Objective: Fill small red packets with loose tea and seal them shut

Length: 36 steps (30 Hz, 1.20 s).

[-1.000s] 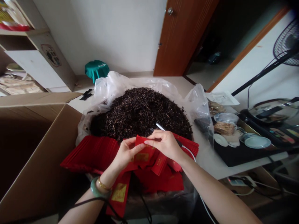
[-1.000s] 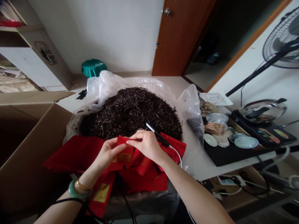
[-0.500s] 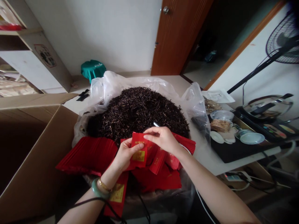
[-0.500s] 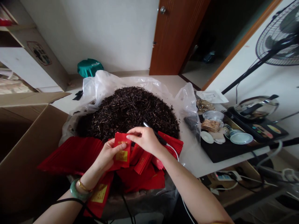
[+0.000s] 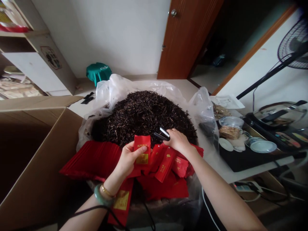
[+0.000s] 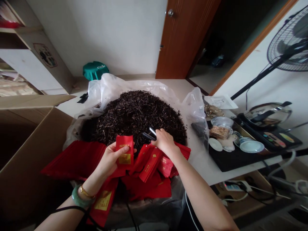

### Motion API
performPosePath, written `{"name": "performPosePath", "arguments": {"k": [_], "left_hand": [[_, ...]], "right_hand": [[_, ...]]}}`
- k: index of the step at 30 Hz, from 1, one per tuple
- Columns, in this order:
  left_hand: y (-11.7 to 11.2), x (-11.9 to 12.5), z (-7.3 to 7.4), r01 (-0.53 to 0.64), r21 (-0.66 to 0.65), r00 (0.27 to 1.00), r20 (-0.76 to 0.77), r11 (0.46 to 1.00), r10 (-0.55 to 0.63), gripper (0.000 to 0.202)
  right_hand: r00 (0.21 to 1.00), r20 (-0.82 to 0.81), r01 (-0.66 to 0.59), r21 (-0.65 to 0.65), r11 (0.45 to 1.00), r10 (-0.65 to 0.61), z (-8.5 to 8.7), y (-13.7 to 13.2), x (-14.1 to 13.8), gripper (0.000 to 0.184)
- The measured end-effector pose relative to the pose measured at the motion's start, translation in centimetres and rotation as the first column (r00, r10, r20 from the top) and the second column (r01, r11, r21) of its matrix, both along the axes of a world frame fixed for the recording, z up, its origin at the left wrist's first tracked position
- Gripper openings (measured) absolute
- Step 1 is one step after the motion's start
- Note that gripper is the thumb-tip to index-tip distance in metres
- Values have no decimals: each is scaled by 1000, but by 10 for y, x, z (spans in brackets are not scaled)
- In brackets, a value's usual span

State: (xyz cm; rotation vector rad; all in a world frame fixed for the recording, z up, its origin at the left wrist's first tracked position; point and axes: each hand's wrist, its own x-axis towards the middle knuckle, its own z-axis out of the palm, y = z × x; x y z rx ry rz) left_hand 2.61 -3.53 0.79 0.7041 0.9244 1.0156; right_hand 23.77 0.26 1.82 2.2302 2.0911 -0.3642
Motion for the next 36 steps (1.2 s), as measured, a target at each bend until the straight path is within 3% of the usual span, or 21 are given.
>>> {"name": "performPosePath", "arguments": {"k": [8,10,12,15,17,19,26,36], "left_hand": [[0,0,1,-12,-20,1000,18,1000,13,39],[0,0,1,-10,-28,1000,22,1000,10,39],[0,-1,1,-4,-27,1000,24,1000,4,40],[-1,-1,0,21,-15,1000,8,1000,-20,39],[-2,-1,0,46,6,999,-2,999,-46,38],[-2,-2,-1,84,46,996,-9,995,-84,37],[-2,-2,1,226,144,970,-125,963,-209,37],[-5,0,1,228,21,972,-68,974,-226,40]], "right_hand": [[992,-114,-37,104,994,49,3,8,22,21],[973,-226,-14,162,987,51,9,9,31,27],[879,-471,19,184,983,71,17,6,37,40],[612,-787,-52,60,997,79,30,-5,34,60],[509,-856,-170,6,985,93,36,-14,25,63],[473,-866,-263,38,964,163,40,-21,14,62],[612,-719,-362,114,925,329,51,-34,-4,55],[681,-649,-324,149,934,340,58,-41,-13,38]]}}
